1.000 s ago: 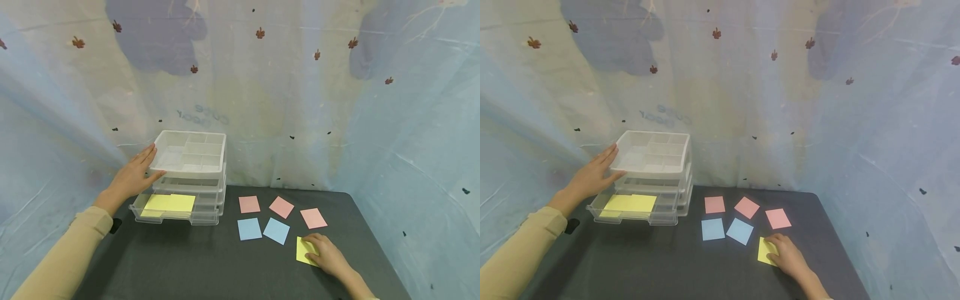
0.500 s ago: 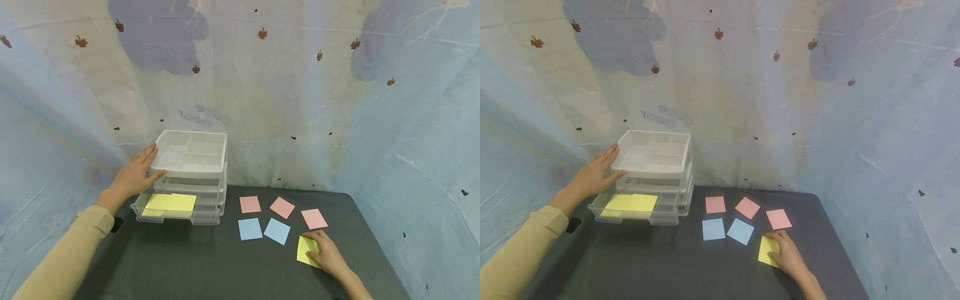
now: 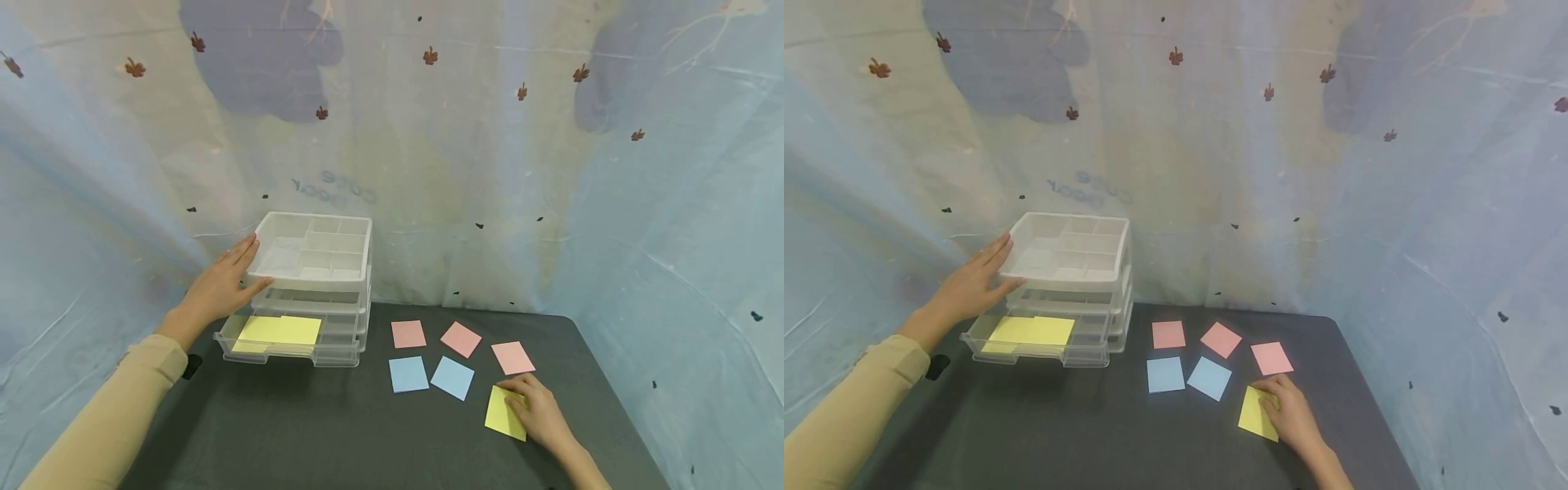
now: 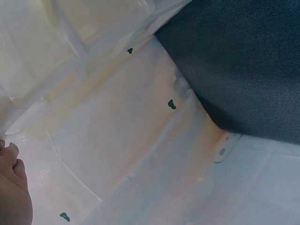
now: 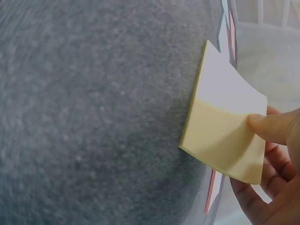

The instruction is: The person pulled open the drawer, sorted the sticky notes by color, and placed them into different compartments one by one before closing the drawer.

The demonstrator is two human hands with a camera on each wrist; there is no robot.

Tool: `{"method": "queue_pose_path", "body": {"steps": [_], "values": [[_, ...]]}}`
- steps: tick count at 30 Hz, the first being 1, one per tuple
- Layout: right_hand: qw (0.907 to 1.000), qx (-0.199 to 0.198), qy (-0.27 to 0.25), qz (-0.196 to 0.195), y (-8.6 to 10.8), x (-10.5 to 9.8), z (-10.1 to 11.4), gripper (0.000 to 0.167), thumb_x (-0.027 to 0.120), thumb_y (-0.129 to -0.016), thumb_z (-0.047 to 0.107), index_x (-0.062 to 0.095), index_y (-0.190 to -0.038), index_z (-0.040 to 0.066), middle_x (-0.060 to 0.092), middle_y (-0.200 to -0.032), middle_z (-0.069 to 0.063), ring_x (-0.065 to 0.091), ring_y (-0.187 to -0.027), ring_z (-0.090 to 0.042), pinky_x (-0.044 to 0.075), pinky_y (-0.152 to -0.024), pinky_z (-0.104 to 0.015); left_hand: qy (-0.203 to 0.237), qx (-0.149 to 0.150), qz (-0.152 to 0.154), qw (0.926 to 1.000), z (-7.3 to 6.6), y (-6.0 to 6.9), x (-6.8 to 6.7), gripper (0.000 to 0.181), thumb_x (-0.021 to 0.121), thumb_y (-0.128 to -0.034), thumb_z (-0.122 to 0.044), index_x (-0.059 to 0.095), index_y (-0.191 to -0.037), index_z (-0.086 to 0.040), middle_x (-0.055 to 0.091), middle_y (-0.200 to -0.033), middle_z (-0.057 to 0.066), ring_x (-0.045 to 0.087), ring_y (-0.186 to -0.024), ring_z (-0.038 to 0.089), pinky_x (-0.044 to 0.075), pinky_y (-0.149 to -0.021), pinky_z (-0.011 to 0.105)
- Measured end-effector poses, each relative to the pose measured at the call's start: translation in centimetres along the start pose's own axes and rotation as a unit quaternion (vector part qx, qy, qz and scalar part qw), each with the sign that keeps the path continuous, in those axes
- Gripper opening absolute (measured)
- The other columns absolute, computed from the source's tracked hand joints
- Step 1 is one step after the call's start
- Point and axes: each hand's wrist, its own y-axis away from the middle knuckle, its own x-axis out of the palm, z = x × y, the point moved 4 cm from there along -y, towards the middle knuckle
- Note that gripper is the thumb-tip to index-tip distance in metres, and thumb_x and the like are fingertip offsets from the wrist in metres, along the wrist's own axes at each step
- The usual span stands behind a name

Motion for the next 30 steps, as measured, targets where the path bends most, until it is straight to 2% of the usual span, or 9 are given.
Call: {"method": "queue_pose_path", "body": {"steps": [5, 9, 17, 24, 30], "values": [[0.9998, -0.001, -0.019, -0.002, -0.1, -0.5, 0.4, 0.026, 0.08, -0.085, -0.006, 0.081, -0.102, 0.014, 0.063, -0.094, 0.01, 0.059, -0.085, -0.008, 0.05, -0.068, -0.025, -0.003, -0.001, 0.002, 1.0, 0.0, 0.0, 0.0, 0.096, 0.055, -0.1044, -0.056, 0.004, -0.167, -0.005, 0.001, -0.175, 0.014, 0.012, -0.159, 0.041, 0.016, -0.127, 0.061], [0.9994, -0.007, -0.033, -0.003, 0.0, -0.9, 0.8, 0.026, 0.08, -0.084, -0.008, 0.081, -0.099, 0.014, 0.063, -0.092, 0.011, 0.058, -0.081, -0.003, 0.053, -0.066, -0.024, -0.003, -0.003, 0.002, 1.0, 0.1, -0.1, 0.1, 0.096, 0.055, -0.1043, -0.057, 0.004, -0.167, -0.005, 0.001, -0.175, 0.013, 0.012, -0.159, 0.041, 0.017, -0.127, 0.061], [0.9979, -0.031, -0.055, -0.015, -0.2, -1.6, 1.8, 0.031, 0.081, -0.082, -0.011, 0.08, -0.099, 0.015, 0.063, -0.09, 0.012, 0.059, -0.079, -0.002, 0.056, -0.065, -0.024, 0.002, 0.0, -0.003, 1.0, 0.2, -0.1, 0.2, 0.095, 0.055, -0.1048, -0.056, 0.003, -0.167, -0.006, 0.0, -0.175, 0.013, 0.011, -0.159, 0.04, 0.016, -0.127, 0.061], [0.9921, -0.085, -0.071, -0.058, -0.9, -2.5, 3.0, 0.033, 0.081, -0.08, -0.014, 0.08, -0.1, 0.012, 0.064, -0.09, 0.009, 0.059, -0.079, -0.002, 0.056, -0.063, -0.023, 0.007, 0.007, -0.012, 0.9999, 0.3, 0.0, 0.3, 0.095, 0.053, -0.105, -0.058, 0.004, -0.167, -0.005, 0.001, -0.175, 0.014, 0.012, -0.159, 0.041, 0.016, -0.127, 0.061], [0.9844, -0.113, -0.097, -0.093, -2.1, -3.4, 4.4, 0.034, 0.08, -0.079, -0.017, 0.08, -0.101, 0.009, 0.066, -0.092, 0.004, 0.061, -0.08, -0.005, 0.055, -0.062, -0.02, 0.008, 0.005, -0.011, 0.9999, 0.3, -0.1, 0.2, 0.095, 0.055, -0.1049, -0.056, 0.004, -0.167, -0.006, 0.001, -0.175, 0.014, 0.012, -0.159, 0.041, 0.015, -0.128, 0.06]]}}
